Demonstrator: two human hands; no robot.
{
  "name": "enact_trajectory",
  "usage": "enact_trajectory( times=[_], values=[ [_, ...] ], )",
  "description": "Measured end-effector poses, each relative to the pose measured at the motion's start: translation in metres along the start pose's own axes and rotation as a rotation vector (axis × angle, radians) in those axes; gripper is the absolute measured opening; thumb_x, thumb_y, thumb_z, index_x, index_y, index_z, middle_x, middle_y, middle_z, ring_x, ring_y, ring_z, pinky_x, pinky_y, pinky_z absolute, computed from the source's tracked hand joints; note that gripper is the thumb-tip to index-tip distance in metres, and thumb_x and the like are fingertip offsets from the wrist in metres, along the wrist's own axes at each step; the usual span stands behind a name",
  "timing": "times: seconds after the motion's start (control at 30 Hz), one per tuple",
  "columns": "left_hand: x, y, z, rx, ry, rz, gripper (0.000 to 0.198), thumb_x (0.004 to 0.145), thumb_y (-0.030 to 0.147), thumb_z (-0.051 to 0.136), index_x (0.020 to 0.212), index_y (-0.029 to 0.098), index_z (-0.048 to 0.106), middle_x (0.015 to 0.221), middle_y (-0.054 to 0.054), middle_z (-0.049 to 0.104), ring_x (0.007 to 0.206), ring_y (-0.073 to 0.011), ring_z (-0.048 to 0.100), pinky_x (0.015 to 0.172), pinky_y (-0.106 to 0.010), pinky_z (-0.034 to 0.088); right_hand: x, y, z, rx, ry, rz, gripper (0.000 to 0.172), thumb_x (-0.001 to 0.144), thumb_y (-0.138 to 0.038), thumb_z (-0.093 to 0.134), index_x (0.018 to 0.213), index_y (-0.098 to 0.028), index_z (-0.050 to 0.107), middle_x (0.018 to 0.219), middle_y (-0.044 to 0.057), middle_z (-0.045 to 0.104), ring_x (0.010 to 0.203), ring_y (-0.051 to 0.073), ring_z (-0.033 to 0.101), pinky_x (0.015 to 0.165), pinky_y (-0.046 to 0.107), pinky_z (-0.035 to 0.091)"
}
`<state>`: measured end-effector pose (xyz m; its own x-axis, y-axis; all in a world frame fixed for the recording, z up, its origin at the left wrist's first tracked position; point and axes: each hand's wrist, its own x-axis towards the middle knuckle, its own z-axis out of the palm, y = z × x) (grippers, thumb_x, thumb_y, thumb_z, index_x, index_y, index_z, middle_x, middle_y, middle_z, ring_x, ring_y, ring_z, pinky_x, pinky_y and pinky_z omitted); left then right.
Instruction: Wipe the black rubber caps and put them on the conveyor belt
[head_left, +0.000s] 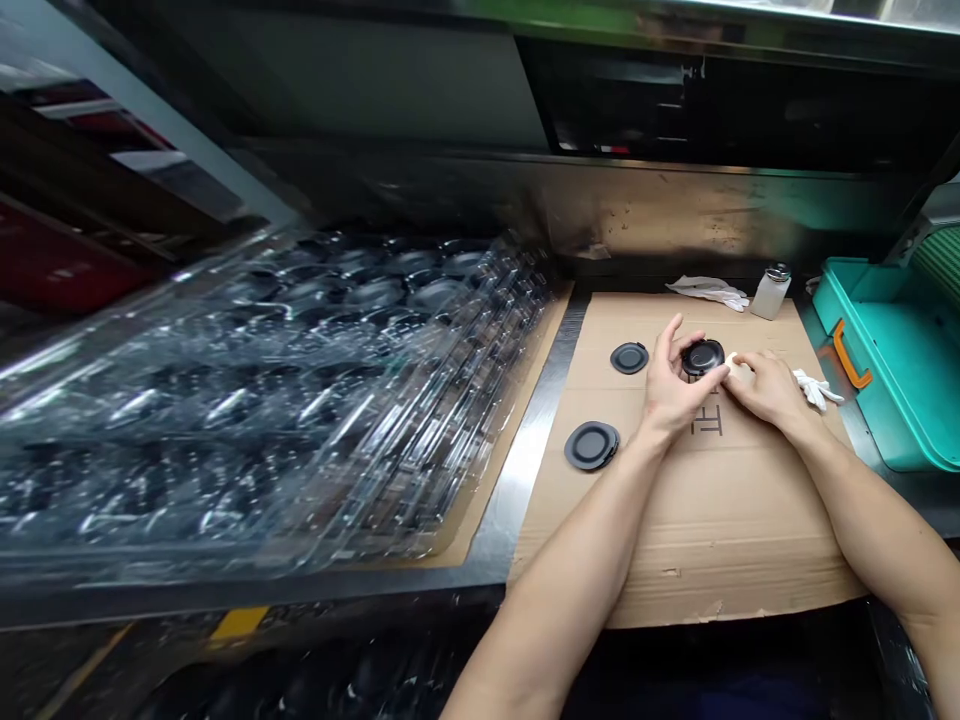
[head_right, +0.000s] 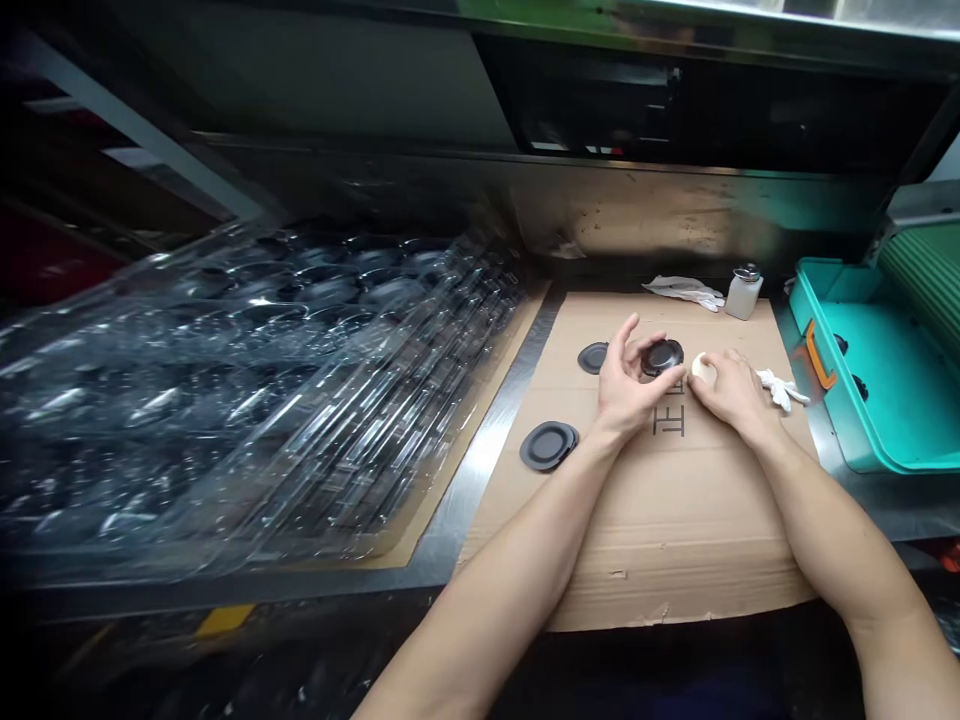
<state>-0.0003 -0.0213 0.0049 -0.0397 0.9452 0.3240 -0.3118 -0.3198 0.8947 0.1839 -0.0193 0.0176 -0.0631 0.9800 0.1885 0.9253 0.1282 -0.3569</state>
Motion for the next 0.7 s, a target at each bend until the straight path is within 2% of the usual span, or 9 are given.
enact_trajectory(
  times=[0.1,0.17,0.23,0.33,0.4,0.47,0.5,0.6,0.7],
  values=[
    [-0.005,-0.006,-0.001,0.385,-0.044,0.326,0.088,0.081,0.040,0.087,0.156,0.030,0.042,0.143,-0.011,0.064,0.138,-0.0251,0.060,0.123,-0.041,0.043,-0.001,-0.001,0.002,-0.015,-0.006,-0.010,0.043,0.094,-0.051,0.060,0.126,-0.025,0.073,0.121,0.013,0.071,0.115,0.032,0.066,0.102,0.040,0.048],
    [-0.007,-0.008,-0.001,0.499,-0.045,0.405,0.080,0.086,0.041,0.083,0.154,0.029,0.043,0.144,-0.012,0.064,0.138,-0.0247,0.060,0.121,-0.041,0.045,0.000,0.000,0.003,-0.024,-0.009,-0.011,0.044,0.094,-0.052,0.059,0.126,-0.024,0.072,0.122,0.014,0.070,0.117,0.032,0.065,0.102,0.041,0.048],
    [-0.007,-0.007,-0.001,0.545,-0.032,0.406,0.066,0.087,0.044,0.081,0.143,0.025,0.052,0.141,-0.013,0.066,0.133,-0.0251,0.063,0.116,-0.040,0.049,0.001,0.002,0.003,-0.032,-0.011,-0.013,0.044,0.096,-0.053,0.058,0.125,-0.024,0.072,0.121,0.014,0.070,0.117,0.033,0.064,0.101,0.042,0.048],
    [0.002,0.005,-0.009,0.606,0.023,0.302,0.031,0.097,0.051,0.066,0.108,0.022,0.065,0.123,-0.011,0.073,0.115,-0.0234,0.071,0.103,-0.037,0.054,0.002,0.003,0.005,-0.029,0.002,-0.007,0.044,0.094,-0.054,0.060,0.124,-0.024,0.071,0.119,0.014,0.069,0.115,0.033,0.063,0.098,0.043,0.049],
    [0.014,0.017,-0.027,0.692,0.141,0.191,0.036,0.105,0.054,0.049,0.095,0.022,0.062,0.106,-0.009,0.074,0.102,-0.0221,0.071,0.097,-0.036,0.053,0.003,0.003,0.006,-0.022,0.008,-0.008,0.046,0.092,-0.055,0.062,0.124,-0.024,0.071,0.118,0.014,0.069,0.115,0.034,0.062,0.097,0.043,0.049],
    [0.031,0.027,-0.051,0.829,0.252,0.084,0.039,0.108,0.054,0.040,0.096,0.022,0.061,0.100,-0.009,0.073,0.101,-0.0234,0.070,0.096,-0.036,0.051,0.003,0.003,0.008,-0.020,0.005,-0.007,0.046,0.092,-0.054,0.062,0.126,-0.023,0.070,0.120,0.014,0.068,0.117,0.035,0.061,0.098,0.043,0.048],
    [0.040,0.030,-0.065,0.914,0.272,0.031,0.038,0.109,0.053,0.039,0.099,0.022,0.060,0.103,-0.010,0.072,0.104,-0.0247,0.069,0.097,-0.037,0.049,0.002,0.002,0.008,-0.021,0.001,-0.004,0.046,0.093,-0.053,0.061,0.127,-0.023,0.069,0.120,0.014,0.068,0.117,0.035,0.061,0.097,0.043,0.048],
    [0.061,0.029,-0.096,1.175,0.182,-0.150,0.031,0.109,0.044,0.038,0.107,0.021,0.059,0.114,-0.014,0.072,0.113,-0.0281,0.067,0.101,-0.038,0.046,0.001,0.000,0.009,-0.020,-0.015,0.010,0.045,0.094,-0.053,0.061,0.127,-0.023,0.069,0.119,0.014,0.067,0.116,0.035,0.061,0.095,0.043,0.048],
    [0.069,0.020,-0.106,1.357,0.023,-0.271,0.032,0.108,0.040,0.036,0.108,0.020,0.061,0.119,-0.018,0.073,0.117,-0.0304,0.067,0.102,-0.039,0.047,0.000,-0.001,0.011,-0.025,-0.018,0.014,0.044,0.095,-0.053,0.060,0.126,-0.023,0.069,0.118,0.014,0.067,0.113,0.035,0.062,0.093,0.043,0.048]
  ],
)
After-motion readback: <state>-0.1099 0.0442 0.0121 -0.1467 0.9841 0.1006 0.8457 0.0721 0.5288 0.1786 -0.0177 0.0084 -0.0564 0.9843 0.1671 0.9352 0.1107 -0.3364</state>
